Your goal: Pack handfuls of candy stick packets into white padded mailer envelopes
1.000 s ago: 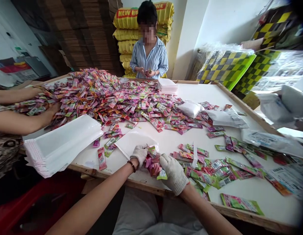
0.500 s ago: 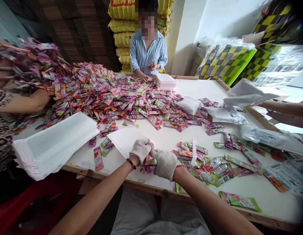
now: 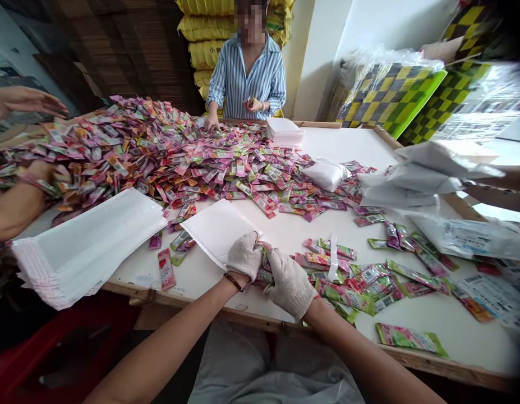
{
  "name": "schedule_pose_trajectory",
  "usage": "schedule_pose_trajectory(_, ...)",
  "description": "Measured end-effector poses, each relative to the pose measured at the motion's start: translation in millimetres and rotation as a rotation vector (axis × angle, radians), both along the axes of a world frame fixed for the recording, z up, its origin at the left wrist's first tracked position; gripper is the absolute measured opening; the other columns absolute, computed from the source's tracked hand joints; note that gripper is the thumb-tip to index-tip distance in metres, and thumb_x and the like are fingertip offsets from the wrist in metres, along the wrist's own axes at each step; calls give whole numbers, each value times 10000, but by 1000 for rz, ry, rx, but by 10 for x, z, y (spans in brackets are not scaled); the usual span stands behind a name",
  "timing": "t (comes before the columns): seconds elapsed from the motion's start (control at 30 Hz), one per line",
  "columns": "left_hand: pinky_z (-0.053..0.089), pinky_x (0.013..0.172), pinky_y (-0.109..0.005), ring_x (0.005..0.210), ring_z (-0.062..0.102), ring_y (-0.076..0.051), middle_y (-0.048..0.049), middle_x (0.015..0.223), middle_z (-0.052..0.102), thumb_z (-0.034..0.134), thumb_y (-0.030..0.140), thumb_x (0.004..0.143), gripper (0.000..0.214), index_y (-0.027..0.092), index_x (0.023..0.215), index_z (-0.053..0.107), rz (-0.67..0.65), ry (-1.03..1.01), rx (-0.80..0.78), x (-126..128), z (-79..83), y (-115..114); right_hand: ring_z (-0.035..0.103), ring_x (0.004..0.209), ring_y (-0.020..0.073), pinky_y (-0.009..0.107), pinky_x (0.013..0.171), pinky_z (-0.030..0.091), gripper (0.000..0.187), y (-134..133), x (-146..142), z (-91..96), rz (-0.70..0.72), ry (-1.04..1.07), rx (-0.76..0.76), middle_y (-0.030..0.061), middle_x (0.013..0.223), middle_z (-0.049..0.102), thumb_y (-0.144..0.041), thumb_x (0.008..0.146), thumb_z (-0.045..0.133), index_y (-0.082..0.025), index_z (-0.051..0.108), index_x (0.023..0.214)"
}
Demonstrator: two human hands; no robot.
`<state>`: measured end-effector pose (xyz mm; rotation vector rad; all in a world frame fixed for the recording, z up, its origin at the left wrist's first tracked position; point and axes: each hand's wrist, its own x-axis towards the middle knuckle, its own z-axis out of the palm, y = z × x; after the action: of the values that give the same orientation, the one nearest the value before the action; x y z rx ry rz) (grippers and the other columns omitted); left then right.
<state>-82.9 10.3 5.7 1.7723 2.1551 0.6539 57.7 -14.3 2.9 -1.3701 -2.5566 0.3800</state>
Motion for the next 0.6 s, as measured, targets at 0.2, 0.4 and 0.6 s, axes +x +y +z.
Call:
schedule_pose_trajectory(0.2,335,636,-261,753,595,-168,-26,805,694,506,212,810,136,208,798,641,-102,54,-42,-142,262,-48,641,880,278,333,661,482,465,108,-28,94,40,-101,-39,118,1102,635,-318,771,540,-188,527,1217)
schedule_pose_trajectory(0.4,295,616,-296,751,600,-203,-67,831,696,480,297,856,202,209,816,658,-126,278,-52,-7,342,-77,661,866,276,321,714,462,325,504,-204,290,106,-83,-266,130,950,706,-400,778,585,-180,654,1007)
schedule_pose_trajectory(0.6,309,629,-275,743,583,-175,-53,810,687,435,341,911,292,214,763,652,-114,143,14,-21,121,-5,636,929,214,272,768,463,459,294,57,90,-23,273,-247,101,1096,658,-410,828,574,-188,537,1228)
